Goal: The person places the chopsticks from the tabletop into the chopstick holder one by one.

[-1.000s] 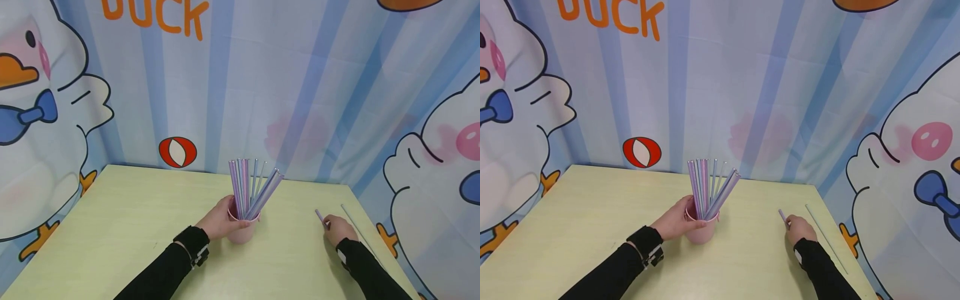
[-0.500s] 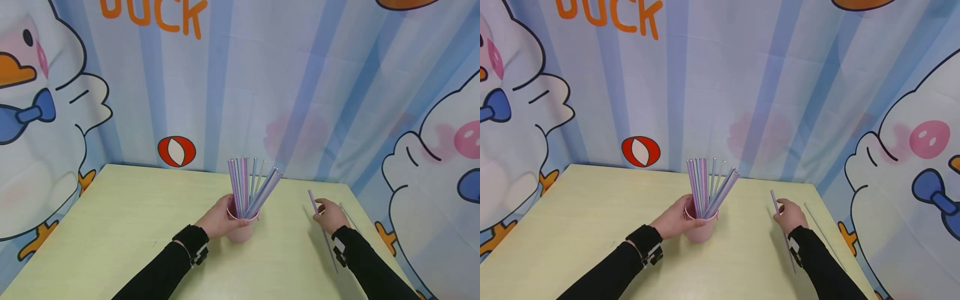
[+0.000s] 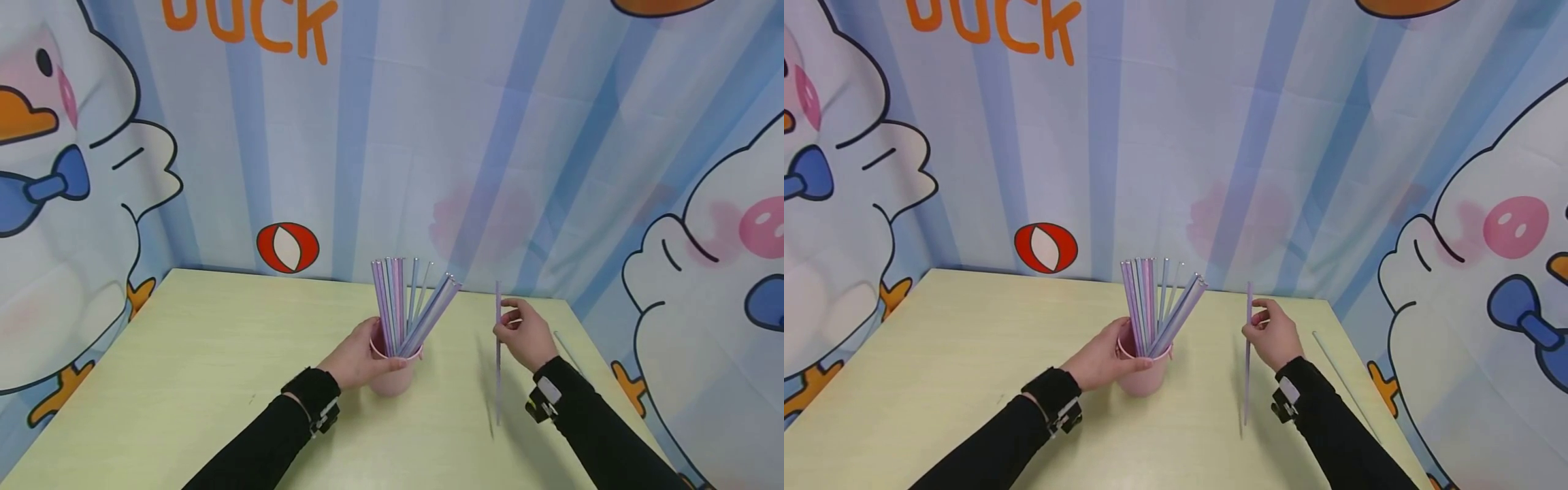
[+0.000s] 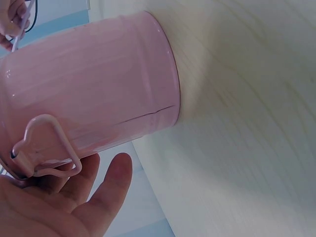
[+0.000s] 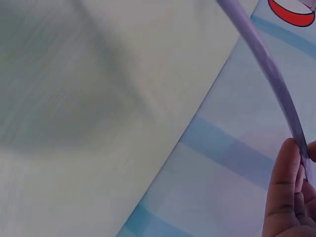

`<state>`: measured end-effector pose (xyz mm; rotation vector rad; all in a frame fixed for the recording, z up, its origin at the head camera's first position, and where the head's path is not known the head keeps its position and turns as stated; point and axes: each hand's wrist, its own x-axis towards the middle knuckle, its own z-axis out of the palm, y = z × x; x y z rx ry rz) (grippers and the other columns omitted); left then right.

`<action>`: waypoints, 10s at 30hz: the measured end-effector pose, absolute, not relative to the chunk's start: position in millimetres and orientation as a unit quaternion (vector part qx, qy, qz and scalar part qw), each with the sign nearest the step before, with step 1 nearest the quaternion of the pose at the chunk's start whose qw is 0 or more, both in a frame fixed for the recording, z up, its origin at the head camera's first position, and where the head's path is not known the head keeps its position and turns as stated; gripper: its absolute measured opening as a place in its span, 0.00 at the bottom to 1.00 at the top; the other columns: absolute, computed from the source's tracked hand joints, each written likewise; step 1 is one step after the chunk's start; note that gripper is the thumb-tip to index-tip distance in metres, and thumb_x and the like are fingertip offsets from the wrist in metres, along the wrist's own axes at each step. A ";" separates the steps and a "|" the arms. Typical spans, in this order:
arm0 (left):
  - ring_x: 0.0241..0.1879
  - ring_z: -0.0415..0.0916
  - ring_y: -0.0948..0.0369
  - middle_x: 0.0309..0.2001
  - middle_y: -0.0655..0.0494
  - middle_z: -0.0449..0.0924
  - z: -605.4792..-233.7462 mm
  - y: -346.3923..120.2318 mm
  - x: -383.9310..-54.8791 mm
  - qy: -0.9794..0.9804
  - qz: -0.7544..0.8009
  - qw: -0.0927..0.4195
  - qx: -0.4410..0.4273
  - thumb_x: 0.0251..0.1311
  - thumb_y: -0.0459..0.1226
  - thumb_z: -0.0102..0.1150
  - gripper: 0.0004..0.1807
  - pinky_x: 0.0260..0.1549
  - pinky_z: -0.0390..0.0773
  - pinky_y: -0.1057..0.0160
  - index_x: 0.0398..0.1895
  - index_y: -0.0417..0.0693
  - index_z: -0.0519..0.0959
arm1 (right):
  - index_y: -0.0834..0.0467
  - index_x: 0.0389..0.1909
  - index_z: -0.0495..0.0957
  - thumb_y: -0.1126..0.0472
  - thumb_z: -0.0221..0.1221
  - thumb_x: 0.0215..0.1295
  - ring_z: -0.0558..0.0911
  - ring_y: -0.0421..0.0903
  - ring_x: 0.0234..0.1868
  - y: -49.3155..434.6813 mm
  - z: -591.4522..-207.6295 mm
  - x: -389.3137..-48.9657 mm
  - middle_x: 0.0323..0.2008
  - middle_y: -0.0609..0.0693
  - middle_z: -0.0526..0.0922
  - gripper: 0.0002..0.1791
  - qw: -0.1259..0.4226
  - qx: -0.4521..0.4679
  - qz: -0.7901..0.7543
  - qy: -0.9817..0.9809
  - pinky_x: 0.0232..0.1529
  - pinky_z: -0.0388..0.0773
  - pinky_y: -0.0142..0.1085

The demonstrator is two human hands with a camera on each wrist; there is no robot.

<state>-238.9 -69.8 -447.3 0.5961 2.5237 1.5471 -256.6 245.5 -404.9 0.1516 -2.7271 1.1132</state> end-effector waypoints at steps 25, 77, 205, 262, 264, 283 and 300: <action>0.59 0.71 0.54 0.61 0.51 0.71 -448.2 -68.9 -238.6 0.844 0.502 0.065 0.178 0.50 0.52 0.71 0.45 0.62 0.70 0.48 0.69 0.48 0.61 | 0.66 0.62 0.61 0.71 0.55 0.65 0.79 0.37 0.32 185.4 -352.6 -243.8 0.41 0.56 0.72 0.26 0.194 0.090 0.586 -0.781 0.35 0.85 0.31; 0.60 0.72 0.56 0.63 0.54 0.71 -447.7 -69.3 -240.0 0.830 0.517 0.074 0.192 0.52 0.49 0.71 0.44 0.62 0.70 0.48 0.71 0.52 0.60 | 0.71 0.57 0.60 0.74 0.58 0.65 0.79 0.57 0.41 137.3 -388.2 -222.2 0.44 0.64 0.73 0.23 0.166 0.097 0.606 -0.772 0.40 0.86 0.41; 0.59 0.71 0.55 0.62 0.53 0.72 -447.8 -69.6 -238.3 0.836 0.513 0.071 0.182 0.52 0.48 0.71 0.43 0.62 0.70 0.48 0.70 0.49 0.61 | 0.68 0.39 0.82 0.71 0.61 0.61 0.79 0.54 0.28 342.6 -479.0 -249.1 0.29 0.58 0.82 0.07 0.052 0.012 0.123 -0.991 0.32 0.78 0.50; 0.60 0.71 0.54 0.63 0.52 0.70 -448.1 -70.0 -238.8 0.840 0.509 0.072 0.174 0.52 0.50 0.71 0.45 0.62 0.70 0.48 0.70 0.49 0.60 | 0.66 0.61 0.64 0.65 0.53 0.69 0.80 0.45 0.37 216.1 -375.2 -244.7 0.42 0.59 0.73 0.22 0.117 0.057 0.498 -0.857 0.39 0.85 0.36; 0.59 0.71 0.54 0.63 0.51 0.70 -447.7 -70.0 -238.3 0.840 0.509 0.071 0.176 0.51 0.51 0.71 0.45 0.61 0.71 0.48 0.70 0.48 0.60 | 0.65 0.61 0.64 0.63 0.54 0.70 0.80 0.49 0.39 212.3 -369.9 -243.6 0.43 0.59 0.72 0.22 0.124 0.061 0.510 -0.849 0.40 0.85 0.37; 0.59 0.71 0.53 0.63 0.50 0.70 -447.4 -70.1 -237.4 0.836 0.516 0.070 0.174 0.50 0.52 0.71 0.46 0.61 0.70 0.46 0.70 0.47 0.61 | 0.68 0.57 0.61 0.71 0.55 0.66 0.78 0.41 0.33 164.3 -338.0 -242.4 0.40 0.54 0.70 0.21 0.201 0.096 0.606 -0.764 0.37 0.85 0.32; 0.60 0.70 0.53 0.64 0.51 0.69 -446.7 -69.1 -237.4 0.831 0.523 0.074 0.175 0.51 0.50 0.71 0.46 0.63 0.68 0.45 0.71 0.49 0.60 | 0.68 0.54 0.66 0.69 0.60 0.64 0.78 0.45 0.37 143.7 -356.1 -239.5 0.39 0.55 0.74 0.20 0.229 0.112 0.583 -0.771 0.34 0.83 0.24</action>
